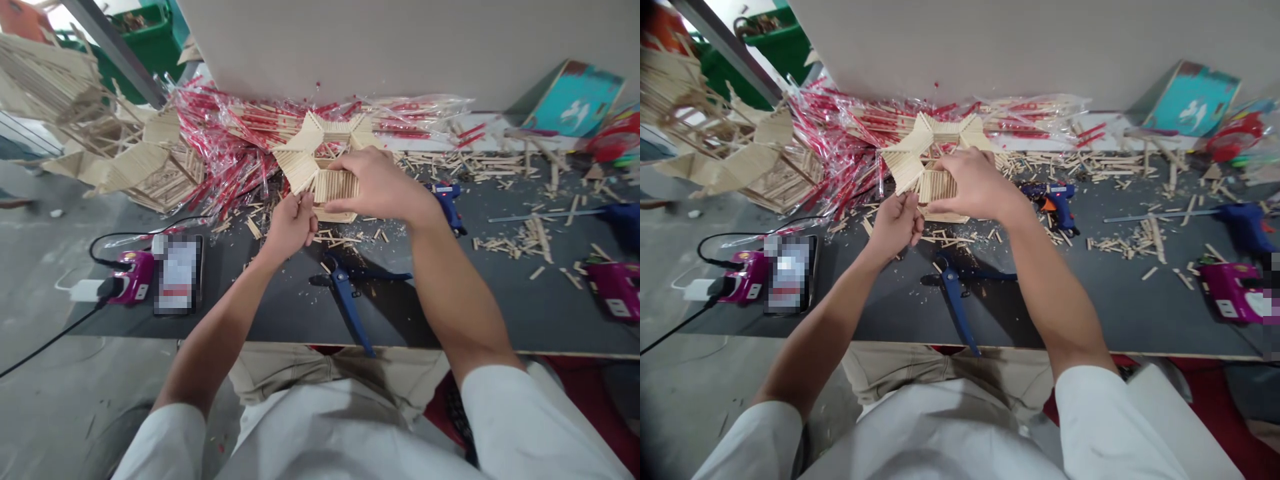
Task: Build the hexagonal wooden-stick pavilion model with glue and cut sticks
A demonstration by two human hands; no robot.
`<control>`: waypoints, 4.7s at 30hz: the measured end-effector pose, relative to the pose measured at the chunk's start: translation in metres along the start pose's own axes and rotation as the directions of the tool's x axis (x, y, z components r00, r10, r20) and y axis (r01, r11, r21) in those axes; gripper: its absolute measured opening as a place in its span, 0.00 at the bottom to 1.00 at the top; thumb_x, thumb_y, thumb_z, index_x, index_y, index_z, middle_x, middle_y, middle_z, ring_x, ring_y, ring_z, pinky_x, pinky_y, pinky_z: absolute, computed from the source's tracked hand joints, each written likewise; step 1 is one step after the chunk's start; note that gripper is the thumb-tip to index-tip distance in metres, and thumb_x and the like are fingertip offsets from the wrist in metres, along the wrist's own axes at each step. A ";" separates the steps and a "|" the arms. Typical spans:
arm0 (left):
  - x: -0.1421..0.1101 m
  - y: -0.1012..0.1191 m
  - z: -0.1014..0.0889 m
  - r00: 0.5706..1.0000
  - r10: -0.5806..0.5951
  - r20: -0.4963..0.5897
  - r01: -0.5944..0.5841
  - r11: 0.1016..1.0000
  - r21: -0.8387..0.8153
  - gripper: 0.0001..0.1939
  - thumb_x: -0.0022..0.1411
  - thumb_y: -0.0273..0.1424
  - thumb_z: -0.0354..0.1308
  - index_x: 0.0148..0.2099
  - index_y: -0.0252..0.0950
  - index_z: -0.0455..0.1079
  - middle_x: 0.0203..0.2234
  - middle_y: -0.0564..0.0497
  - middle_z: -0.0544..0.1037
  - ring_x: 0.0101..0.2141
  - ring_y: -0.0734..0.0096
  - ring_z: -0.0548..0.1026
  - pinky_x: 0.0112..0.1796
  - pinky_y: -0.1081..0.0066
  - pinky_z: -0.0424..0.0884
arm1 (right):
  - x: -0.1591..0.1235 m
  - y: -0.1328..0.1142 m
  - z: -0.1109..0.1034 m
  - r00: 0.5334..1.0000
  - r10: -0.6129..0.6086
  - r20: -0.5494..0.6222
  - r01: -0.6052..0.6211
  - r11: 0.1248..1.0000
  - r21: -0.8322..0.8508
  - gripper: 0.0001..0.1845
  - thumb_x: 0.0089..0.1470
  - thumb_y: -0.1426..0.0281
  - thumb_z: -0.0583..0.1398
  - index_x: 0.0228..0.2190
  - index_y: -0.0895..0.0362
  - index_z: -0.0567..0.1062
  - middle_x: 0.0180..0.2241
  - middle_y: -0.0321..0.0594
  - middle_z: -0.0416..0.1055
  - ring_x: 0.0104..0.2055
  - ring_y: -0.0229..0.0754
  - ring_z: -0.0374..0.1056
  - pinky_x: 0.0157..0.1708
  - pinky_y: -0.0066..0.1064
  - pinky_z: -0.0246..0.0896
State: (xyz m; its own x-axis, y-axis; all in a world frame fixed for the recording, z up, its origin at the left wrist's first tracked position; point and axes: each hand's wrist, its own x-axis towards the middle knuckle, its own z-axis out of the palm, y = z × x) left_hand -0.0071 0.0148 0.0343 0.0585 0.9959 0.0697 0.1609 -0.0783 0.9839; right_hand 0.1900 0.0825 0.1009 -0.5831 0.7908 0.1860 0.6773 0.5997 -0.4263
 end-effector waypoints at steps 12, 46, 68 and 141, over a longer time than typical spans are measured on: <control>-0.017 0.015 0.008 0.999 -0.045 -0.005 0.045 0.990 0.135 0.18 0.80 0.46 0.43 0.43 0.39 0.63 0.17 0.59 0.74 0.12 0.79 0.68 0.15 0.77 0.60 | -0.002 -0.001 0.004 0.999 -0.007 -0.031 0.007 1.000 -0.010 0.33 0.51 0.59 0.73 0.57 0.56 0.80 0.57 0.50 0.77 0.61 0.66 0.68 0.62 0.55 0.57; -0.018 0.019 0.012 0.995 0.023 -0.101 0.009 0.953 0.304 0.22 0.81 0.44 0.44 0.34 0.40 0.62 0.13 0.57 0.74 0.12 0.76 0.67 0.22 0.72 0.63 | 0.033 -0.020 0.006 0.988 0.125 -0.091 -0.097 0.960 0.263 0.03 0.58 0.73 0.67 0.37 0.55 0.83 0.39 0.44 0.82 0.42 0.50 0.77 0.49 0.44 0.72; -0.017 0.033 0.015 0.995 0.003 -0.098 0.051 0.838 0.543 0.16 0.79 0.34 0.42 0.35 0.40 0.61 0.22 0.54 0.78 0.15 0.76 0.70 0.25 0.71 0.64 | 0.034 -0.015 0.015 0.983 0.140 -0.122 -0.087 0.929 0.360 0.09 0.53 0.77 0.71 0.33 0.56 0.77 0.35 0.41 0.79 0.38 0.44 0.75 0.41 0.37 0.70; -0.058 0.048 0.005 0.894 -0.126 0.430 -0.370 0.334 0.867 0.13 0.77 0.32 0.42 0.49 0.35 0.67 0.32 0.43 0.81 0.32 0.53 0.81 0.30 0.65 0.60 | -0.117 -0.021 0.051 0.965 0.188 -0.183 -0.039 0.792 0.609 0.17 0.62 0.59 0.68 0.50 0.49 0.75 0.37 0.37 0.72 0.31 0.39 0.68 0.29 0.32 0.66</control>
State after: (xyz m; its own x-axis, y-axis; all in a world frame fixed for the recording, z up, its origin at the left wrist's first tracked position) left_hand 0.0022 -0.0465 0.0766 0.4555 0.8803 -0.1323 0.8863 -0.4346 0.1599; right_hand 0.2218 -0.0287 0.0431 -0.3536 0.8982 0.2611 0.2863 0.3697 -0.8840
